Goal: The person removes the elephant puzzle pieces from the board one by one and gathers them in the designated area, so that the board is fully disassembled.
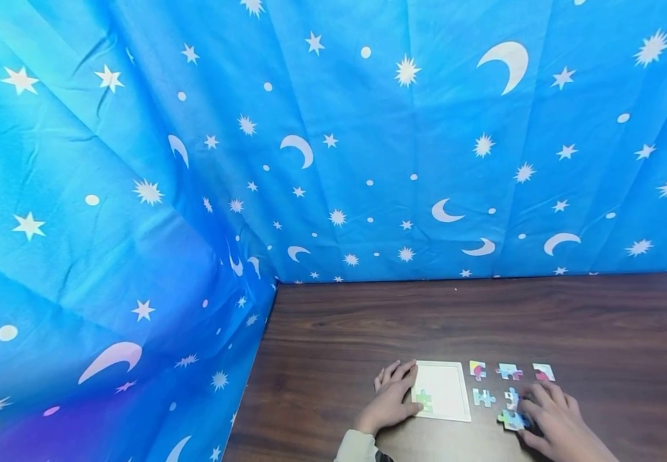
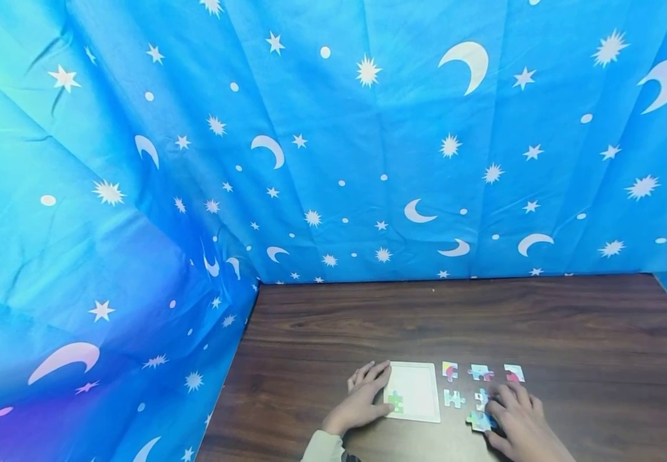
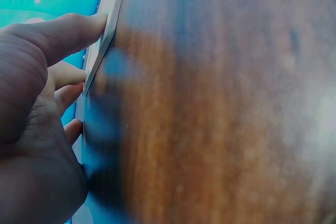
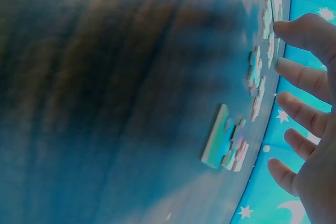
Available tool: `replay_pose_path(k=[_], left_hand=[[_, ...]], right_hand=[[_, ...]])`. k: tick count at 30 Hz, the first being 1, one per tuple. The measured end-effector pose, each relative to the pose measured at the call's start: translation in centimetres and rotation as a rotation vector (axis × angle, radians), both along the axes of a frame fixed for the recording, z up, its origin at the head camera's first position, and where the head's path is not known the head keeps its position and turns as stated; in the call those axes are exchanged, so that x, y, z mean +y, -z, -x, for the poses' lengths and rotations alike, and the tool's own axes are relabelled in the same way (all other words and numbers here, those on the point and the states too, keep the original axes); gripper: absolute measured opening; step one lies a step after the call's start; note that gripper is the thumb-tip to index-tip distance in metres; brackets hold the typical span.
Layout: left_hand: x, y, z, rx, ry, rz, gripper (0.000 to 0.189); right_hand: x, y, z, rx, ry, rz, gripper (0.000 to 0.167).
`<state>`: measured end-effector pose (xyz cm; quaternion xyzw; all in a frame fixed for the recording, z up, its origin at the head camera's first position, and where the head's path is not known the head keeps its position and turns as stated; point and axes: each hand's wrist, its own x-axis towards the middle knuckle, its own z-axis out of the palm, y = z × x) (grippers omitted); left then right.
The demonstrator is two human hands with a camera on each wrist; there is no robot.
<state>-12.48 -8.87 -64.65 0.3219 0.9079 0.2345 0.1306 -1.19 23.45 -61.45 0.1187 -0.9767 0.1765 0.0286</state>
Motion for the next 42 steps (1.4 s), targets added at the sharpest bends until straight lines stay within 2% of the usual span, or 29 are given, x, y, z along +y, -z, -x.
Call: replay_pose_path(k=[5, 8, 13, 18, 20, 24, 29, 33, 39, 42], left_hand=[[0.1, -0.1, 0.2, -0.021, -0.007, -0.001, 0.074], [0.2, -0.1, 0.2, -0.023, -0.006, 0.004, 0.074], [0.2, -0.1, 0.2, -0.021, -0.014, 0.016, 0.073], [0.3, -0.2, 0.3, -0.015, -0.011, 0.015, 0.073], [0.3, -0.1, 0.2, -0.018, -0.01, 0.016, 0.073], [0.2, -0.1, 0.2, -0.01, -0.011, 0.02, 0.073], [0.2, -0.1, 0.1, 0.008, -0.006, 0.021, 0.074], [0.3, -0.1, 0.0, 0.016, 0.003, 0.016, 0.075], [0.3, -0.3, 0.0, 0.038, 0.006, 0.01, 0.075], [0.1, -0.3, 0.0, 0.044, 0.004, 0.021, 0.075]], right_hand=[[0.6, 0.9, -0.8, 0.116, -0.022, 0.022, 0.033], [0.9, 1.2, -0.9, 0.085, -0.009, 0.01, 0.035], [1.2, 1.3, -0.7, -0.037, 0.018, -0.013, 0.041], [1.4, 1.3, -0.6, -0.065, 0.035, -0.01, 0.04], [1.3, 1.2, -0.6, -0.046, 0.038, 0.0, 0.043], [0.5, 0.6, 0.0, 0.014, 0.031, 0.029, 0.037], [-0.8, -0.1, 1.0, 0.016, 0.019, 0.028, 0.028], [-1.8, -0.4, 1.4, 0.062, 0.006, 0.043, 0.029], [-3.5, -0.4, 2.1, 0.249, -0.038, 0.064, 0.034], [-4.3, -0.5, 2.5, 0.27, -0.051, 0.077, 0.035]])
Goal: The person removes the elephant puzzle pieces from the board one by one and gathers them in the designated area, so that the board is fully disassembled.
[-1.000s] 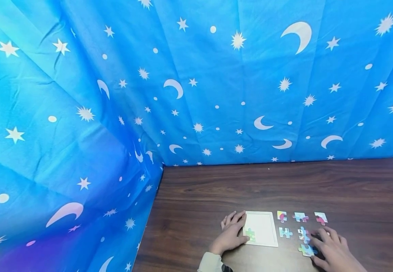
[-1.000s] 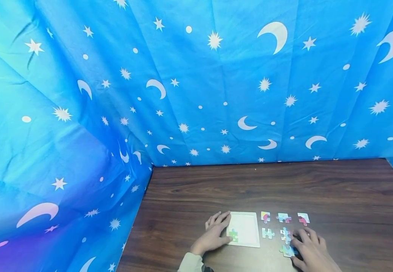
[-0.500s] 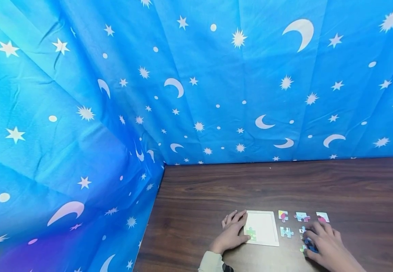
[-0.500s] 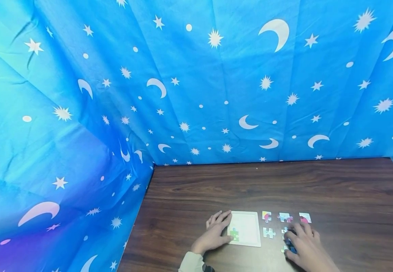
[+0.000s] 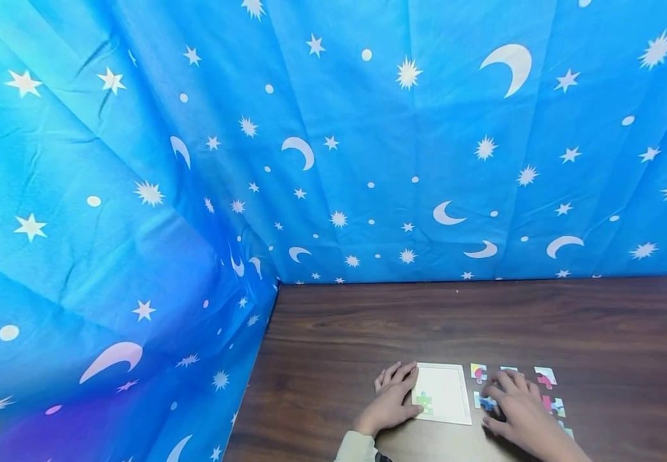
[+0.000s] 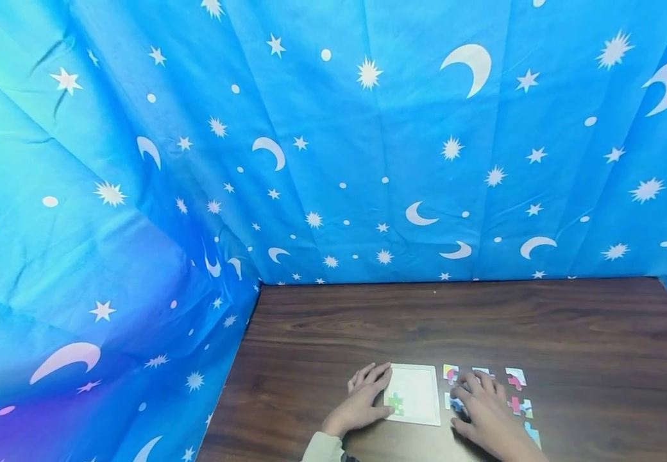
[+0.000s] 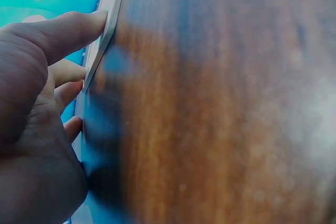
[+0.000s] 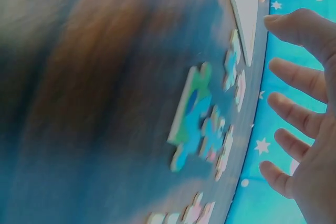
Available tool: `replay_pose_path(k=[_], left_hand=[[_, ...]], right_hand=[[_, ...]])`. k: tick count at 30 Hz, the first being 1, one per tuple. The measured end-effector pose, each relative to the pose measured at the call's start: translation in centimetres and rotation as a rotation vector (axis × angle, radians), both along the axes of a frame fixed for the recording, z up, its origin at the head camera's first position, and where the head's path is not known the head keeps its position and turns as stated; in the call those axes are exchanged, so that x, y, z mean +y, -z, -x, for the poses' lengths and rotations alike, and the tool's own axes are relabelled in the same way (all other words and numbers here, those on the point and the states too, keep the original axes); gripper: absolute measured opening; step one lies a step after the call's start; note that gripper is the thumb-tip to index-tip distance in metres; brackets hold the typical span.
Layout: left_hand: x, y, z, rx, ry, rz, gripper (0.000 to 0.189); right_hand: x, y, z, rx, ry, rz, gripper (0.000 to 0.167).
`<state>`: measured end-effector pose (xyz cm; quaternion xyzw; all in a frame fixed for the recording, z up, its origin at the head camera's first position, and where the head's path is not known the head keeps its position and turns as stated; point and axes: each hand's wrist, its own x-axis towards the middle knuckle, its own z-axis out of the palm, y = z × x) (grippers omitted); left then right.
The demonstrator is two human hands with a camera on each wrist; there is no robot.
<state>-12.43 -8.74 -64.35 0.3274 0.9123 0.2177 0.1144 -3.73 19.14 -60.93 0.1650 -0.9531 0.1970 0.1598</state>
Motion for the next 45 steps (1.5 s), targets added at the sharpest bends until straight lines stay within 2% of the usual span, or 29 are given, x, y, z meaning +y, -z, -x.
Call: replay_pose_path(k=[4, 11, 14, 21, 26, 31, 39, 45], left_hand=[[-0.1, 0.0, -0.1, -0.02, -0.01, -0.008, 0.074], [0.0, 0.6, 0.1, -0.029, -0.005, -0.011, 0.074], [0.0, 0.7, 0.2, -0.017, -0.005, -0.02, 0.074], [-0.2, 0.8, 0.3, 0.014, 0.005, -0.01, 0.074], [-0.1, 0.7, 0.2, 0.025, 0.003, 0.008, 0.074], [-0.2, 0.4, 0.1, 0.008, 0.0, 0.0, 0.074], [-0.3, 0.3, -0.1, -0.013, 0.004, -0.023, 0.068], [-0.3, -0.1, 0.3, 0.018, 0.013, 0.025, 0.061]], right_hand=[[-1.1, -0.1, 0.6, -0.035, -0.015, 0.001, 0.034], [-3.1, 0.3, 1.5, -0.007, -0.061, 0.014, 0.037], [-4.0, 0.5, 1.9, -0.01, -0.083, -0.003, 0.036], [-5.7, 1.2, 2.8, 0.045, -0.11, -0.017, 0.035], [-7.1, 1.1, 3.5, -0.048, -0.093, 0.003, 0.033], [-8.4, 1.1, 4.1, -0.132, -0.07, -0.025, 0.033], [-8.9, 1.5, 4.2, -0.088, -0.081, -0.017, 0.033], [-8.9, 1.4, 4.3, -0.076, -0.105, -0.018, 0.027]])
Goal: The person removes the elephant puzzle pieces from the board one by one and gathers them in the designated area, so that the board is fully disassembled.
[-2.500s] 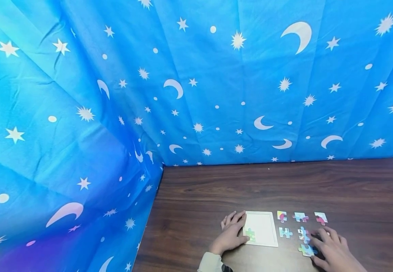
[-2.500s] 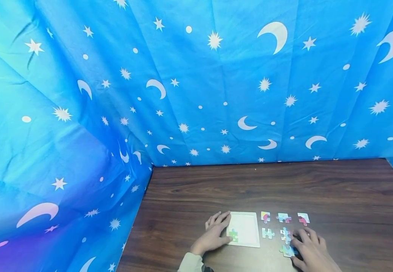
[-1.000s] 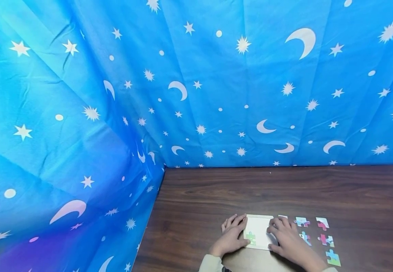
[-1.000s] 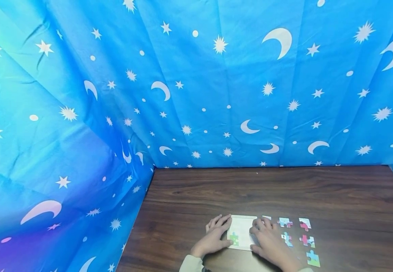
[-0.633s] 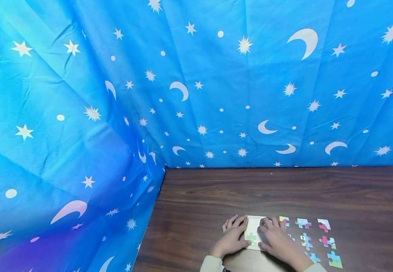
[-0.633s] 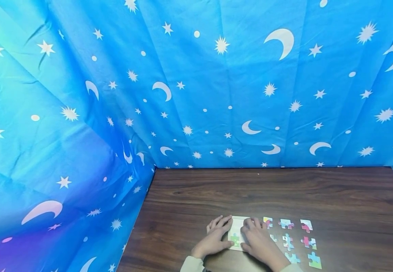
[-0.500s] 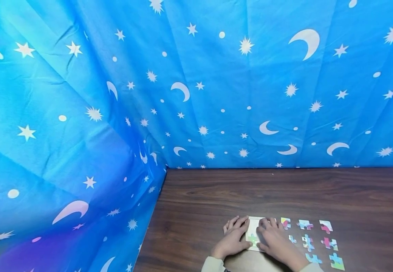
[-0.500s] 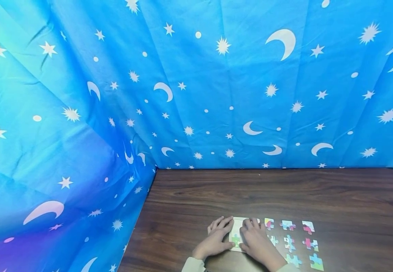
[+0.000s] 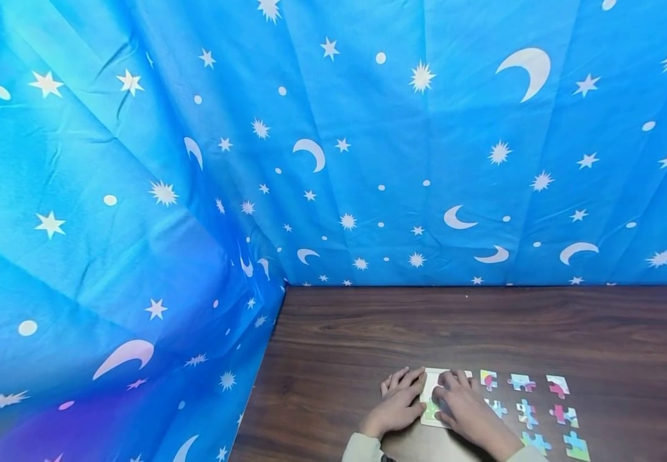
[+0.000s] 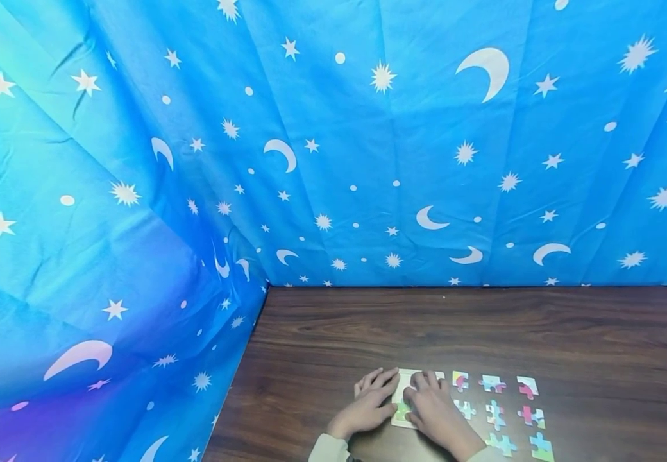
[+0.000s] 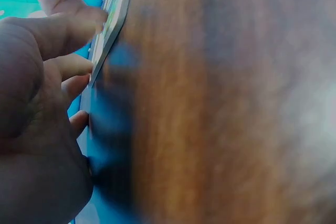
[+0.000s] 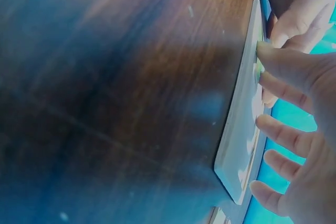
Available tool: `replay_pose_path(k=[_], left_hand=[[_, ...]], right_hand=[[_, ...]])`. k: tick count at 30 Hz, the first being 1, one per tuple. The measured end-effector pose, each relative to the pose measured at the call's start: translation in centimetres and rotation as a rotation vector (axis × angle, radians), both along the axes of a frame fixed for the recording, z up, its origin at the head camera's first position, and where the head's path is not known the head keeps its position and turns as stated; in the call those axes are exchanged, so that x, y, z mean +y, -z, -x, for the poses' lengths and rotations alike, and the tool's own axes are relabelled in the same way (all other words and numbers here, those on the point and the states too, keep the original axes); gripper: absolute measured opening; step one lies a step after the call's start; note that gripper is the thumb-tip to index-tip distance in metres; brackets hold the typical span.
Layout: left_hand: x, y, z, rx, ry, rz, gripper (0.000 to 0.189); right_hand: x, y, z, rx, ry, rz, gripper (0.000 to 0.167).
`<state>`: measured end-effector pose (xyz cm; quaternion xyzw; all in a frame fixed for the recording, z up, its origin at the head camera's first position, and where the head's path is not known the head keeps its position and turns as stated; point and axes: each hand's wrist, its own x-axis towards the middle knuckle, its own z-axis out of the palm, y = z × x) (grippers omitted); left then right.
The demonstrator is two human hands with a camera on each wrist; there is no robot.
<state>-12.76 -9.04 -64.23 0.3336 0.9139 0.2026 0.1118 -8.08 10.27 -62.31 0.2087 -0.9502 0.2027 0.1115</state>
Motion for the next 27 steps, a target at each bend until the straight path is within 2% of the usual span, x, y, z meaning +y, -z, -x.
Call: replay_pose_path(k=[5, 8, 15, 17, 24, 27], left_hand=[[-0.2, -0.21, 0.19, -0.025, 0.026, 0.035, 0.075], [-0.34, -0.21, 0.16, -0.041, 0.043, 0.045, 0.082], [-0.42, -0.17, 0.08, -0.017, 0.065, 0.053, 0.085], [-0.41, -0.34, 0.18, -0.013, 0.071, 0.054, 0.084], [-0.39, -0.62, 0.52, -0.01, 0.073, 0.052, 0.084], [-0.48, -0.52, 0.48, -0.009, 0.072, 0.055, 0.084]], right_hand=[[0.02, -0.06, -0.14, -0.029, -0.008, -0.01, 0.025], [0.09, 0.07, -0.12, -0.016, -0.002, -0.012, 0.025], [0.14, 0.16, -0.18, 0.027, -0.027, 0.0, 0.03], [0.2, 0.31, -0.02, 0.045, -0.046, 0.001, 0.031], [0.36, 0.75, 0.59, 0.187, -0.104, -0.012, 0.033], [0.34, 0.87, 0.51, 0.204, -0.109, -0.011, 0.034]])
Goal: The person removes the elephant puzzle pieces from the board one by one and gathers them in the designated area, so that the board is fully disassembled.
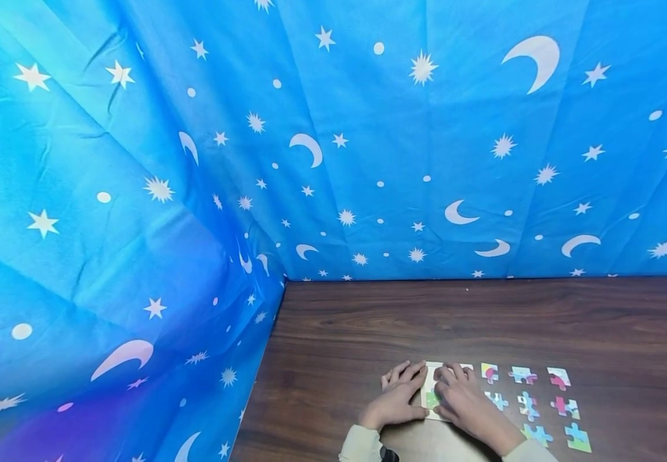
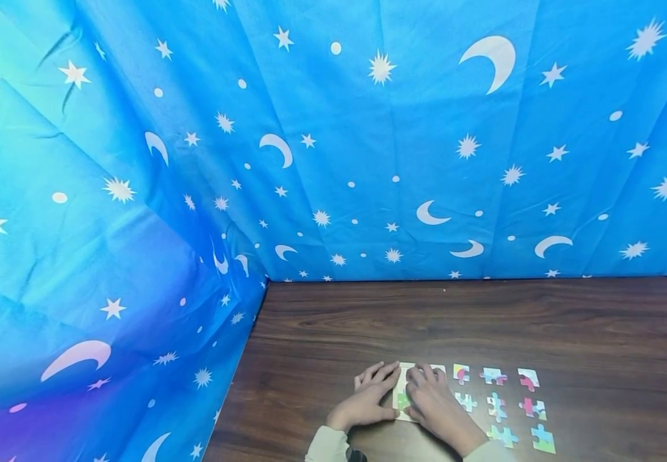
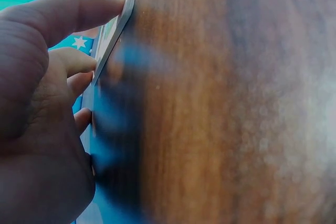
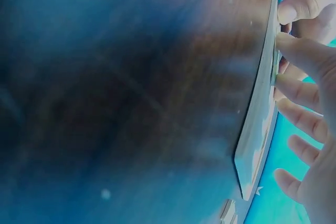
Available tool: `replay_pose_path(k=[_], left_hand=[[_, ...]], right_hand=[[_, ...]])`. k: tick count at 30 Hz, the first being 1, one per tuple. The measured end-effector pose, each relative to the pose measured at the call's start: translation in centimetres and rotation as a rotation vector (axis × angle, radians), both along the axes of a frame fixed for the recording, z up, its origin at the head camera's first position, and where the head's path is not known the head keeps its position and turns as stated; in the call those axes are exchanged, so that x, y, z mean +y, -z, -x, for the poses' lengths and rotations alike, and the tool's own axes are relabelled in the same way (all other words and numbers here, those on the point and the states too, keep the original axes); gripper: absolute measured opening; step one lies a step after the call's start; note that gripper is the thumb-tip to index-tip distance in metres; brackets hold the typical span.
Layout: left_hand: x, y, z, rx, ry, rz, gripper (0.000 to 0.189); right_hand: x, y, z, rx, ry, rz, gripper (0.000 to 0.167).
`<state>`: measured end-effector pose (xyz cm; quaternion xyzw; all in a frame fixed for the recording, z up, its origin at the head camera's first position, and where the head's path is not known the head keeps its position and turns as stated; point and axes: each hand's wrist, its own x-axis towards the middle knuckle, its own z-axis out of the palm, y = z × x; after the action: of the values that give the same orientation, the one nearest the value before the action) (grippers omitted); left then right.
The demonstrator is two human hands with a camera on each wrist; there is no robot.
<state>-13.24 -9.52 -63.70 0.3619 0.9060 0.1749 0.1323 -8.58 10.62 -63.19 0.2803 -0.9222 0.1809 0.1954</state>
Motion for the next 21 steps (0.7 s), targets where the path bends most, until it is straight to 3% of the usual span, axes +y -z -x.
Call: replay_pose_path(k=[6, 12, 21], left_hand=[[0.1, -0.1, 0.1, 0.002, 0.012, -0.016, 0.084], [-0.1, 0.4, 0.3, -0.022, 0.019, -0.039, 0.083], [-0.2, 0.5, 0.1, -0.044, 0.017, -0.043, 0.083]], right_hand=[[0.4, -0.4, 0.0, 0.035, 0.011, -0.002, 0.035], [1.3, -0.9, -0.4, 0.071, 0.021, 0.014, 0.035], [2.9, -2.0, -1.9, 0.006, 0.092, -0.006, 0.031]])
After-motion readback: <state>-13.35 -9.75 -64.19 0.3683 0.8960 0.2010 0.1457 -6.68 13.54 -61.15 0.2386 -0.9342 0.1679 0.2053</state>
